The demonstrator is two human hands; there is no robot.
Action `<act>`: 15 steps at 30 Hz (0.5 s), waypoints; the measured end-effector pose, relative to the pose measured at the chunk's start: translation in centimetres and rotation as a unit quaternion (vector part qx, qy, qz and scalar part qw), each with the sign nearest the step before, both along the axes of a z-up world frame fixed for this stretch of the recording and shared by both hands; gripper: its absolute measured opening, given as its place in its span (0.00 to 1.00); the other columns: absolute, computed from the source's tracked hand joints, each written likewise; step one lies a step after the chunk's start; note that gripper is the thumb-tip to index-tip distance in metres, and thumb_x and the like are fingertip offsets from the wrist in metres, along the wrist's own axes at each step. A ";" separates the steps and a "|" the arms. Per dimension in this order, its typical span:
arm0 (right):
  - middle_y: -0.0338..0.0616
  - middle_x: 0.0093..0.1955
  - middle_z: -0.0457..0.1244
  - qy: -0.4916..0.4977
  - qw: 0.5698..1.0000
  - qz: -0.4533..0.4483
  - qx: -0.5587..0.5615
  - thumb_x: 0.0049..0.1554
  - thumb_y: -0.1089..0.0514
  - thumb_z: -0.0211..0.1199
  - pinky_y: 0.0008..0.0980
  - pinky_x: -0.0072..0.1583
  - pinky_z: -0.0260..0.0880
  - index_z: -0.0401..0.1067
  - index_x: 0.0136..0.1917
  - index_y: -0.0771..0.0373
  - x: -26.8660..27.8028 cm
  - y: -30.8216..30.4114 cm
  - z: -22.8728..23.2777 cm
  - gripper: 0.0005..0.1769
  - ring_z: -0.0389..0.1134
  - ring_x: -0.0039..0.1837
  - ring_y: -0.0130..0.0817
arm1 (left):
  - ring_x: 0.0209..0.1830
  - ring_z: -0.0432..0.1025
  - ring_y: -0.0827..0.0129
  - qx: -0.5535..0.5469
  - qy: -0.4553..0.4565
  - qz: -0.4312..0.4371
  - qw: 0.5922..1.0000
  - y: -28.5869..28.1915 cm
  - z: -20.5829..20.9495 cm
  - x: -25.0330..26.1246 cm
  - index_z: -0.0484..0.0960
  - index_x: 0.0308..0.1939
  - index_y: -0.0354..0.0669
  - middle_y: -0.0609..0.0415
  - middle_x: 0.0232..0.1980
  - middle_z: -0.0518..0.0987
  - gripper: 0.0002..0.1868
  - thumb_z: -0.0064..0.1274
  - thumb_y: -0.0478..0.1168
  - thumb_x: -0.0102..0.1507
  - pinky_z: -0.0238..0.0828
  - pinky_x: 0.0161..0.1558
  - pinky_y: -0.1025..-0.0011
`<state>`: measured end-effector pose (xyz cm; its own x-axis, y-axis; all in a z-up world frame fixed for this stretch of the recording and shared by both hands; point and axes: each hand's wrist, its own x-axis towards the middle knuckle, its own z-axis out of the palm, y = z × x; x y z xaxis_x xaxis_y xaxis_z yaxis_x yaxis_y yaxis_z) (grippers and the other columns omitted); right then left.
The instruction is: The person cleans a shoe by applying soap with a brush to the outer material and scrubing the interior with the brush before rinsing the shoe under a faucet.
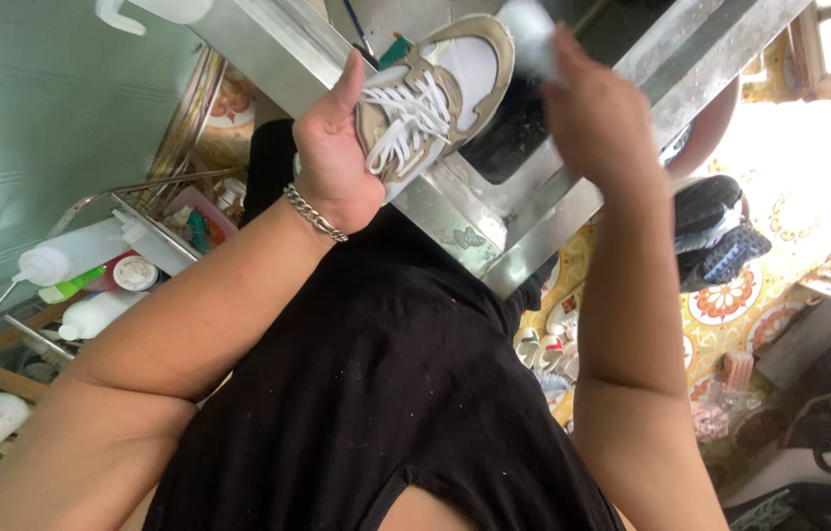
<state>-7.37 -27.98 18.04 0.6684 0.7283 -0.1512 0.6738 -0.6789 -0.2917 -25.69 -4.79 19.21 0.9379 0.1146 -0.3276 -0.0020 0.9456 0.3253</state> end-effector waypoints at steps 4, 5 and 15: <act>0.56 0.73 0.62 0.157 0.963 -0.052 0.212 0.73 0.68 0.53 0.34 0.59 0.73 0.44 0.88 0.60 -1.7 -3.8 1.7 0.35 0.70 0.55 0.36 | 0.68 0.72 0.55 0.034 0.005 -0.006 0.999 -0.1 0.1 0.0 0.69 0.68 0.28 0.40 0.66 0.76 0.37 0.53 0.58 0.69 0.67 0.74 0.57; 0.53 0.74 0.60 0.198 0.941 -0.073 0.263 0.74 0.68 0.53 0.31 0.57 0.71 0.44 0.88 0.59 -2.6 -4.3 0.9 0.34 0.67 0.53 0.32 | 0.68 0.72 0.55 0.041 0.003 -0.009 0.999 0.0 0.1 -0.1 0.70 0.68 0.28 0.40 0.66 0.76 0.37 0.53 0.58 0.69 0.67 0.73 0.57; 0.45 0.62 0.66 0.162 0.896 -0.086 0.404 0.71 0.59 0.65 0.30 0.57 0.77 0.64 0.68 0.61 -11.2 -2.2 -0.9 0.16 0.70 0.61 0.31 | 0.74 0.67 0.63 0.112 0.013 0.039 0.993 -0.1 -1.5 -0.5 0.70 0.74 0.36 0.52 0.72 0.73 0.31 0.56 0.51 0.72 0.62 0.76 0.64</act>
<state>-18.57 -30.14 17.10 0.7978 0.5776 0.1726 0.3709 -0.2446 -0.8959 -26.17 -4.87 17.73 0.9149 0.2583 -0.3102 -0.0603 0.8473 0.5276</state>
